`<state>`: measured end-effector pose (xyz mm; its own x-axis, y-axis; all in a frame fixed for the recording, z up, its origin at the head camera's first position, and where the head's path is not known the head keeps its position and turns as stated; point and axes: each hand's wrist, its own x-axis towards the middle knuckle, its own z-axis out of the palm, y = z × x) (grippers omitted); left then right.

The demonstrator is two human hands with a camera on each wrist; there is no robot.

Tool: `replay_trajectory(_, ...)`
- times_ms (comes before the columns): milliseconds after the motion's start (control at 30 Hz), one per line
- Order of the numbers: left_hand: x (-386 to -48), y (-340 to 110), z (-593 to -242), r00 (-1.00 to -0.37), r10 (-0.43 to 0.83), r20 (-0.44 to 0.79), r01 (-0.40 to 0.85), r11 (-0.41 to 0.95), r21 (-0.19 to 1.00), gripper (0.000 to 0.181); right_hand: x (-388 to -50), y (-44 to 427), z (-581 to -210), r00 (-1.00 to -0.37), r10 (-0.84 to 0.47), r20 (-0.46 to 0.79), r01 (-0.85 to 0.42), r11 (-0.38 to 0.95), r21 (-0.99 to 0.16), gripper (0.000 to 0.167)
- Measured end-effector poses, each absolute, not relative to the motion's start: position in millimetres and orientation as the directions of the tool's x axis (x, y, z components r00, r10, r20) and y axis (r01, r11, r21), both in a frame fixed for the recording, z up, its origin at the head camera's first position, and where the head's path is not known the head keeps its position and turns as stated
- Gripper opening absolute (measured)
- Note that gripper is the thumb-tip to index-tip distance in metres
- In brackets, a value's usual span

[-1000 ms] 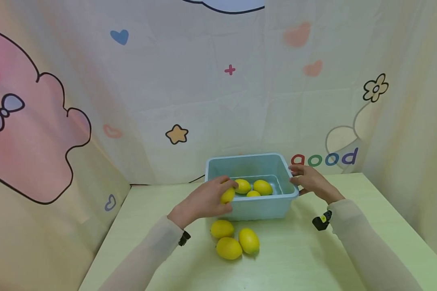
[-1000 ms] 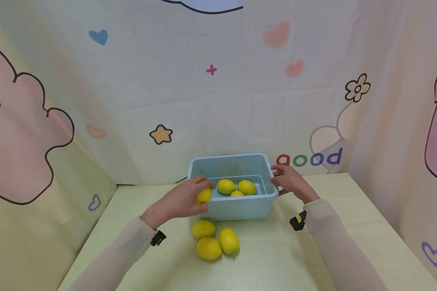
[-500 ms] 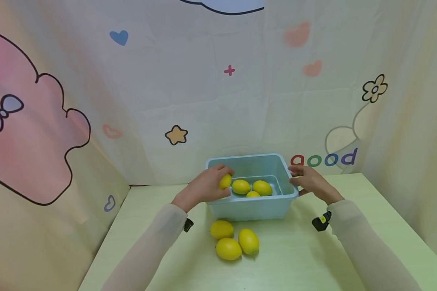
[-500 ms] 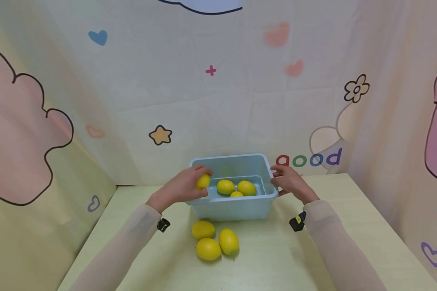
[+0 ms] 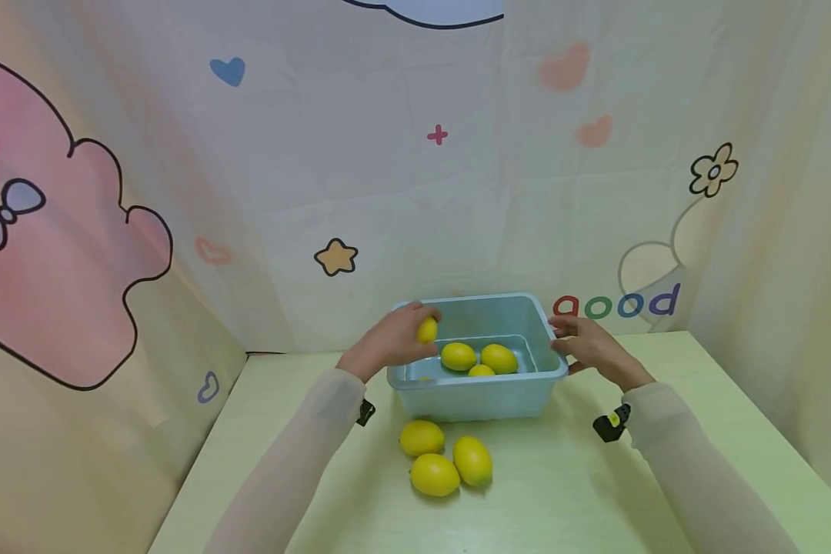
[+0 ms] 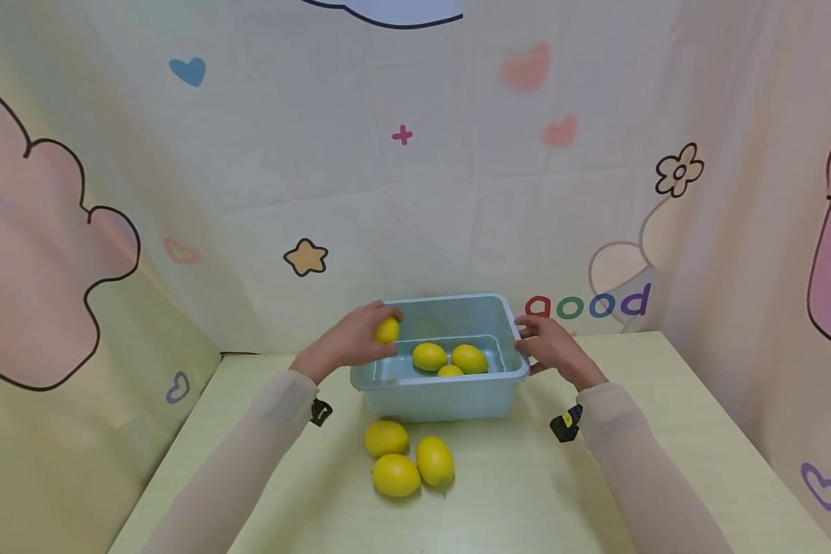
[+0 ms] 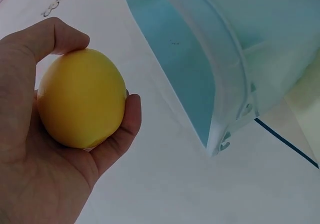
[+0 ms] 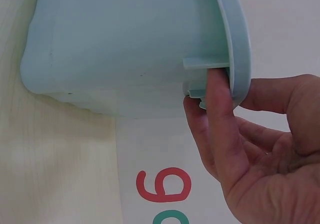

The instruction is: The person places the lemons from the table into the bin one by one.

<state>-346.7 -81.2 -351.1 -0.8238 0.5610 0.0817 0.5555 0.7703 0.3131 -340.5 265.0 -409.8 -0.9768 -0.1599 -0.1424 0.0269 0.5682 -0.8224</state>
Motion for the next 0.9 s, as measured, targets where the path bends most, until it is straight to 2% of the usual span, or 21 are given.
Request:
replay_trajectory(500, -375, -69, -350, -0.861, 0.507, 0.04, 0.49, 0.807, 0.329, 0.045, -339, 264, -409, -0.977, -0.16, -0.14, 0.026, 0.566, -0.824, 0.065)
replay_trajectory(900, -398, -65, -361, -0.89, 0.455, -0.038, 0.405, 0.824, 0.397, 0.045, -336, 262, -406, -0.978, -0.153, -0.144, 0.033, 0.566, -0.824, 0.064)
